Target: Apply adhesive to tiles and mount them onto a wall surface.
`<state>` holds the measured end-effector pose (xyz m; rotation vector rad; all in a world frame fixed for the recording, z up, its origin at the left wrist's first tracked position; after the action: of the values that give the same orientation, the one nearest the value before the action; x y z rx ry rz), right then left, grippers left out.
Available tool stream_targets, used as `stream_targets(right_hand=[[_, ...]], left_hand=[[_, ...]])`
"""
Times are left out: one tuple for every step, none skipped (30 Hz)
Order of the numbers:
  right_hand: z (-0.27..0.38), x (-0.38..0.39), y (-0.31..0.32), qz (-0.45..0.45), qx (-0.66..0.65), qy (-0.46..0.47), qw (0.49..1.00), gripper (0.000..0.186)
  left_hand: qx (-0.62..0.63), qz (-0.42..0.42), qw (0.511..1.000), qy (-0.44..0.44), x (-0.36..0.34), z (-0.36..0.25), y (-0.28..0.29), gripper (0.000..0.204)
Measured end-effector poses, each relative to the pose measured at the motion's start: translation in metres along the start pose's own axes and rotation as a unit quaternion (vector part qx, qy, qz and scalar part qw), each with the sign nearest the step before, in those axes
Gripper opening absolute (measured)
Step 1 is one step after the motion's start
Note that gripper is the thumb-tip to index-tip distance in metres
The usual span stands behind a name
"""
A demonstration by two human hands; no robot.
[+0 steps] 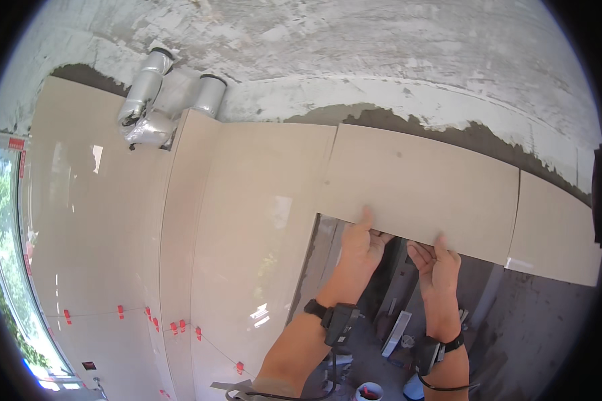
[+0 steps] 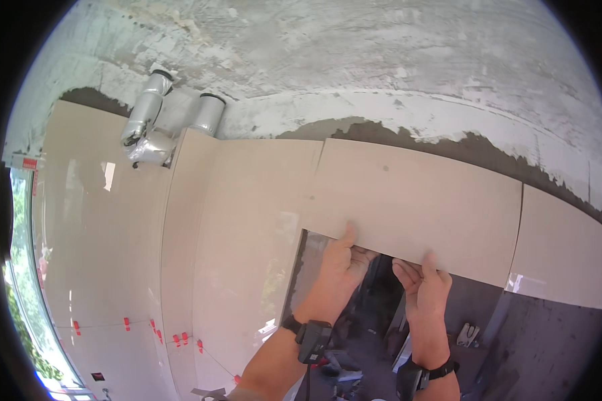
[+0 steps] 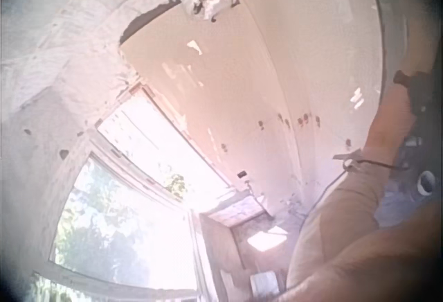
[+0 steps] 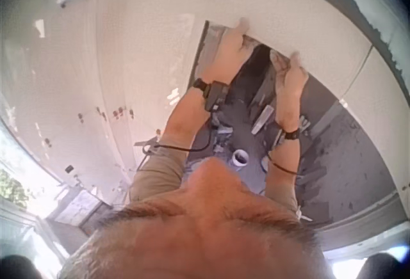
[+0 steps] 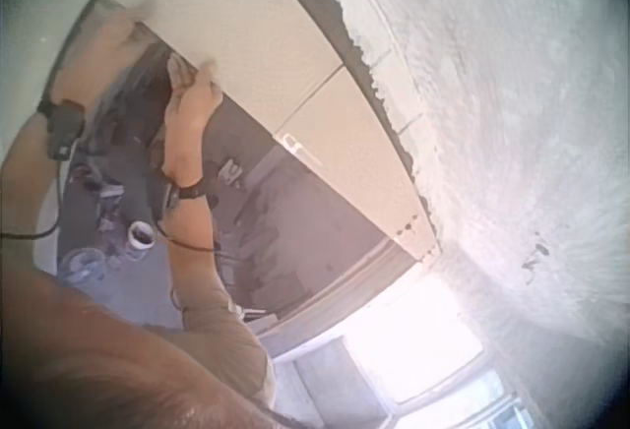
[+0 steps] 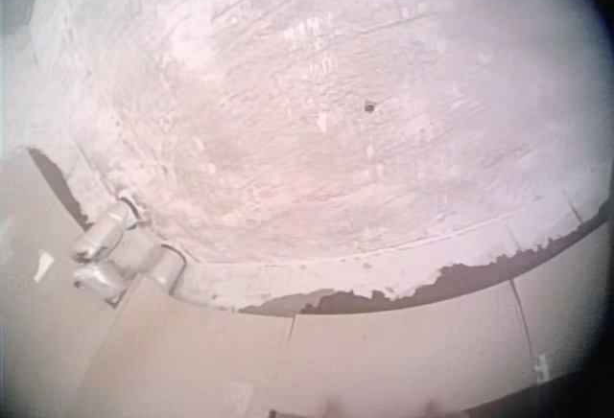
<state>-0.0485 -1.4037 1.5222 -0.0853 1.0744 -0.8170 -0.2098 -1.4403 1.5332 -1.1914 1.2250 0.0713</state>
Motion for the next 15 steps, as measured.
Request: stream_targets(right_hand=[[-0.003,0.001,-0.004,-0.003,0.0,0.002,1.0,0.039],[-0.004,0.001,-0.005,-0.012,-0.001,-0.002,1.0,0.039],[-0.004,0.001,-0.006,-0.003,0.003,-0.004,1.0,0.039],[-0.003,0.001,-0.006,-0.01,0.011,-0.002,1.0,0.039],[-0.002,0.001,-0.005,-0.02,0.02,0.001,1.0,0.039],[-0.001,0.002,-0.005,-0.014,0.023,0.002,1.0,0.039],[0.0,0.003,-0.006,-0.015,0.023,0.004,1.0,0.039],[-0.001,0.003,-0.005,-0.019,0.024,0.008,1.0,0.039],[0.0,0.003,-0.005,-0.017,0.026,0.01,0.999,0.039],[0.0,0.003,-0.005,-0.025,0.029,0.012,0.999,0.039],[0.001,0.003,-0.004,-0.033,0.031,0.013,0.999,0.038],[0.0,0.002,-0.003,-0.03,0.033,0.014,0.999,0.038],[-0.001,0.0,-0.002,-0.027,0.031,0.012,0.999,0.038],[-0.001,0.001,0.0,-0.027,0.031,0.009,0.999,0.038],[-0.002,0.002,-0.002,-0.028,0.032,0.008,0.999,0.038]], left_hand=[[0.007,0.007,1.0,0.003,0.0,-0.005,0.004,0.039],[0.015,0.015,1.0,0.013,0.0,-0.006,0.005,0.04],[0.019,0.016,1.0,0.004,0.0,-0.006,0.005,0.04],[0.023,0.003,1.0,0.01,0.0,-0.004,0.006,0.04],[0.028,-0.008,0.999,0.018,0.001,-0.003,0.004,0.04],[0.032,-0.007,0.999,0.013,0.003,-0.004,0.002,0.04],[0.028,-0.01,0.999,0.011,0.005,-0.005,0.0,0.038],[0.024,-0.013,1.0,0.013,0.006,-0.004,-0.002,0.037],[0.027,-0.012,1.0,0.012,0.007,-0.003,-0.004,0.037],[0.026,-0.019,0.999,0.001,0.009,-0.002,-0.007,0.037],[0.025,-0.026,0.999,-0.01,0.009,-0.002,-0.007,0.038],[0.027,-0.026,0.999,-0.012,0.008,-0.002,-0.006,0.038],[0.019,-0.021,0.999,-0.013,0.008,-0.003,-0.005,0.039],[0.012,-0.019,1.0,-0.012,0.009,-0.004,-0.006,0.04],[0.013,-0.02,1.0,-0.011,0.01,-0.005,-0.006,0.04]])
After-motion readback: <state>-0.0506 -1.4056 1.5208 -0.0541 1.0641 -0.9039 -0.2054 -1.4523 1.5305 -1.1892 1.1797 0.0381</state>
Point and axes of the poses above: each hand's wrist, its own x-axis away from the middle knuckle, its own y-axis out of the back of the hand, z = x × y, the point moved 4 cm from there along -x, towards the middle knuckle, and after that the axes turned 2 degrees about y, right-handed, at the moved point
